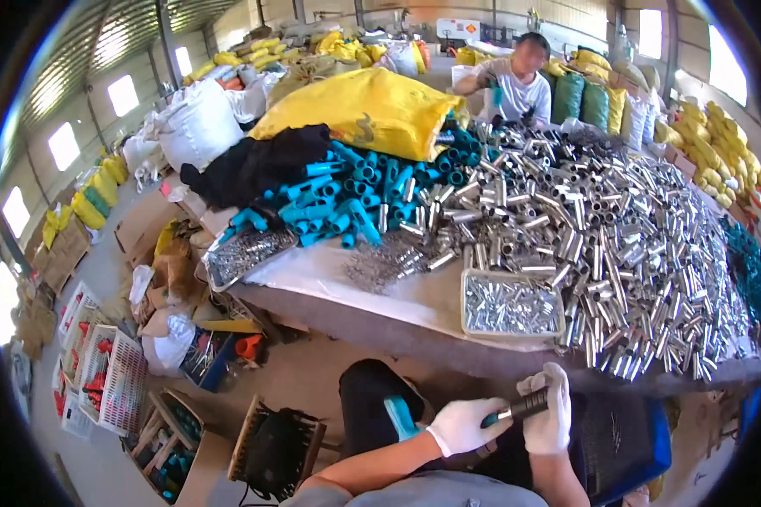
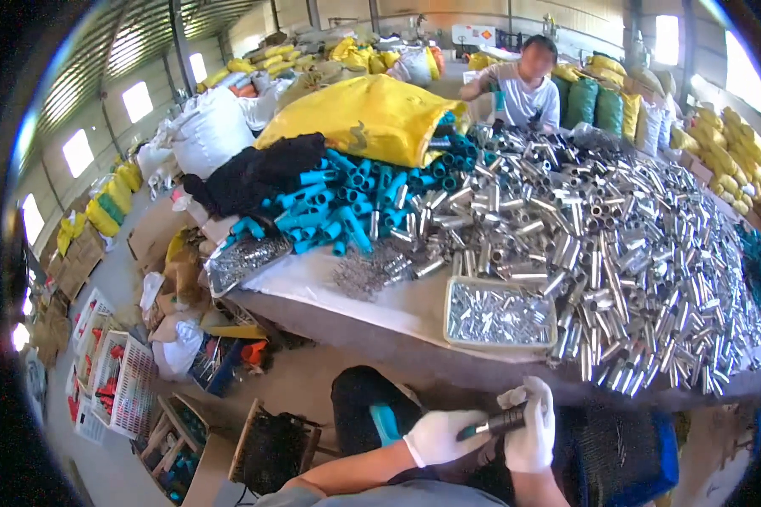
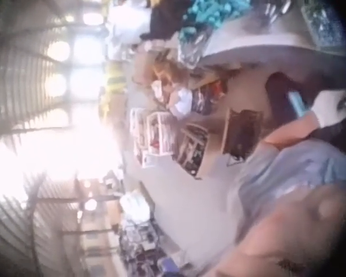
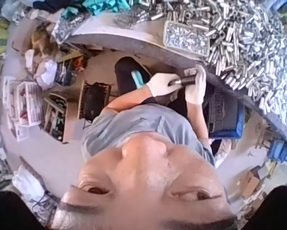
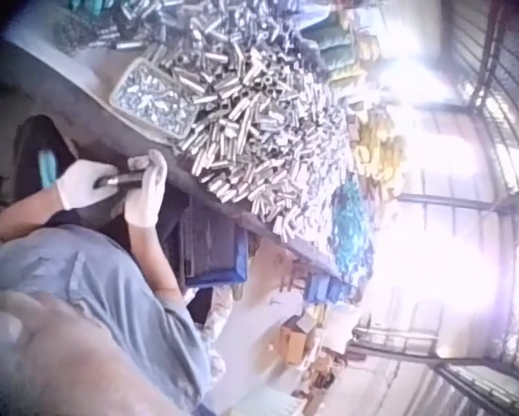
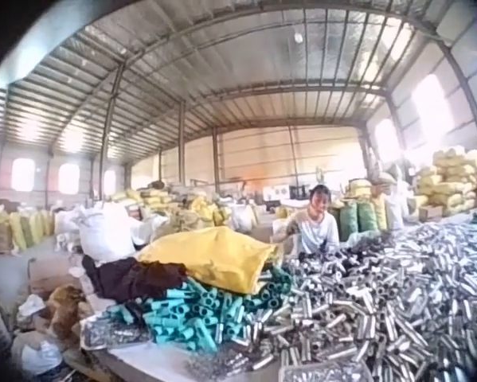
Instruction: Assembling small metal tubes with pins and plastic sleeves at a factory workstation.
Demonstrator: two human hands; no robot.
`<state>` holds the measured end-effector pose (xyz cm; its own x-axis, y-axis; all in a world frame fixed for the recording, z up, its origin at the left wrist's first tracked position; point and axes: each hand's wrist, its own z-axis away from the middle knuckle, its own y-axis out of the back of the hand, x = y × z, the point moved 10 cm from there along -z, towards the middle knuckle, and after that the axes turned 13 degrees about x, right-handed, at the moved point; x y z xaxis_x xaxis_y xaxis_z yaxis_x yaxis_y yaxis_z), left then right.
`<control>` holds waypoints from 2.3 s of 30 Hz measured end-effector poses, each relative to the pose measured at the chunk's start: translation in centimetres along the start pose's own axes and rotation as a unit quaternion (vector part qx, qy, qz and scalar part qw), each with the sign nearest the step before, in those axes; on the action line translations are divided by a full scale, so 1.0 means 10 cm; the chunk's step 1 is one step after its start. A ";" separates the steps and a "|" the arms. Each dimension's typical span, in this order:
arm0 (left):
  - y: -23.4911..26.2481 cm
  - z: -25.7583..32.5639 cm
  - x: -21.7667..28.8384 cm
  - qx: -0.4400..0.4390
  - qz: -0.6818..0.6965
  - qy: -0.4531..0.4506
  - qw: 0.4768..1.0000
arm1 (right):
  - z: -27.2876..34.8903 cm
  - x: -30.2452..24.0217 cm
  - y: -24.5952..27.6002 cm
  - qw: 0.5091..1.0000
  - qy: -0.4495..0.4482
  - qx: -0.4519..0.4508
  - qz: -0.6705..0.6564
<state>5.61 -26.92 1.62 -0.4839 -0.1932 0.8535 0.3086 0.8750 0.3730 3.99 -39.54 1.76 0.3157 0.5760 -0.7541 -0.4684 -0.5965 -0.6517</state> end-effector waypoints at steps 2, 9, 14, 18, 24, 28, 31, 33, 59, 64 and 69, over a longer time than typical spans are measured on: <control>-0.45 0.35 -0.35 -0.258 0.388 0.311 0.829 | 0.20 -0.01 -0.41 0.977 -0.092 -0.179 -0.072; 0.23 -0.05 0.09 0.018 -0.107 -0.018 0.994 | 0.01 -0.20 -0.18 0.911 0.068 -0.093 0.397; -0.41 0.42 0.08 -0.316 0.383 0.242 0.834 | 0.48 -0.16 -0.73 0.901 -0.126 -0.404 -0.093; 0.31 0.02 0.35 0.053 -0.099 -0.069 0.991 | 0.14 -0.11 -0.39 0.998 -0.011 0.016 0.068; -0.29 0.48 0.13 -0.303 0.427 0.243 0.817 | 0.71 -0.03 -0.89 0.806 -0.090 -0.581 -0.060; 0.30 0.05 0.29 0.050 -0.120 -0.084 0.988 | 0.25 0.20 -0.24 0.997 -0.050 -0.030 0.051; -0.21 0.38 -0.05 -0.256 0.394 0.272 0.840 | 0.33 0.29 -0.38 0.938 -0.246 -0.200 -0.142; -0.19 0.45 0.08 -0.276 0.455 0.310 0.788 | 0.46 0.08 -0.48 0.918 -0.181 -0.337 -0.105; 0.50 0.17 -0.44 0.150 0.344 0.211 0.903 | 0.57 0.56 -0.52 0.915 -0.013 -0.352 0.195; 1.13 -0.10 -0.79 0.276 0.715 0.218 0.604 | 0.76 0.38 -0.02 0.810 0.077 -0.315 0.488; 0.65 0.63 -2.13 0.444 0.578 0.446 0.519 | 0.67 0.36 0.18 0.788 0.027 -0.225 0.573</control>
<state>12.75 -14.29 -16.38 0.2983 0.9071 0.2970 -0.7203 0.4181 -0.5535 -1.29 -34.78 -1.56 -0.0612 -0.5017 -0.8629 -0.1341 -0.8525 0.5052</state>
